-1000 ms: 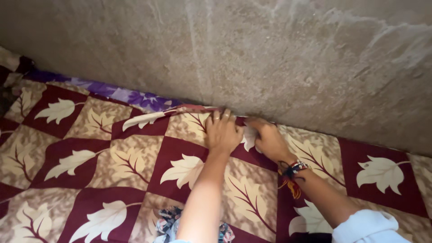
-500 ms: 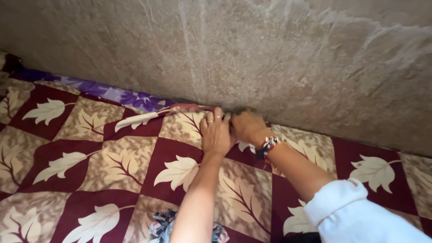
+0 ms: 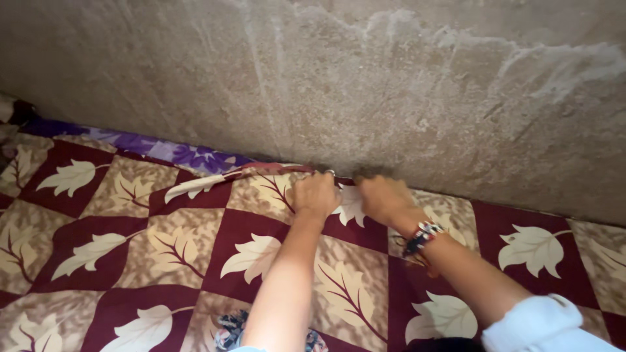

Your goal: The person smooths and tucks a patterned bedsheet onto a mattress, working along the edges and corners to secure the fabric. They use their hands to pull the sheet taut and fold the excess under the mattress.

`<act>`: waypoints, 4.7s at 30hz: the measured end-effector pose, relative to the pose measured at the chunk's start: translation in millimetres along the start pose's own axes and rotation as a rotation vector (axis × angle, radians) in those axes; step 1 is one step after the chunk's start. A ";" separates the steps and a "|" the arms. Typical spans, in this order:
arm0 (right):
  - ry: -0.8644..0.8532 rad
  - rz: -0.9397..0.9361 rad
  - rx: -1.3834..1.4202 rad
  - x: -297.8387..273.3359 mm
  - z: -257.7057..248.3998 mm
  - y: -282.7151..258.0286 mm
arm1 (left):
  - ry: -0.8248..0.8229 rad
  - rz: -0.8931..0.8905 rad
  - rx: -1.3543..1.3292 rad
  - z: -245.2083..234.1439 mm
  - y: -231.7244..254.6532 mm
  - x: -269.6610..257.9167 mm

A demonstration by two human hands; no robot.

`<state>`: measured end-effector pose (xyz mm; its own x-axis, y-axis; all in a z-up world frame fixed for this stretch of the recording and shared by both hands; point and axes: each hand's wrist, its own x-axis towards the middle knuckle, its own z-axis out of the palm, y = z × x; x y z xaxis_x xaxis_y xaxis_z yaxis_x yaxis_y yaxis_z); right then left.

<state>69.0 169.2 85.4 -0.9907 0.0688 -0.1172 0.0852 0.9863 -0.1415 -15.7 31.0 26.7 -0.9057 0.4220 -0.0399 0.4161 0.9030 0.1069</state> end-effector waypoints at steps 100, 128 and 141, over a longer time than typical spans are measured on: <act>-0.015 -0.596 0.136 -182.7 119.5 -231.9 | -0.310 -0.327 -0.218 -237.6 -359.5 -419.3; 0.578 -0.498 0.540 -100.8 -64.1 -479.2 | -0.148 -0.020 -0.175 -276.9 -358.2 -415.8; 0.301 -0.591 0.365 -100.2 -67.5 -329.3 | -0.647 -0.653 0.266 -466.9 -394.5 -480.0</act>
<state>133.1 -152.3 210.1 -0.8638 -0.3665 0.3456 -0.4917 0.7627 -0.4201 217.0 -565.2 467.4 -0.7784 -0.2809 -0.5615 -0.0782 0.9308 -0.3572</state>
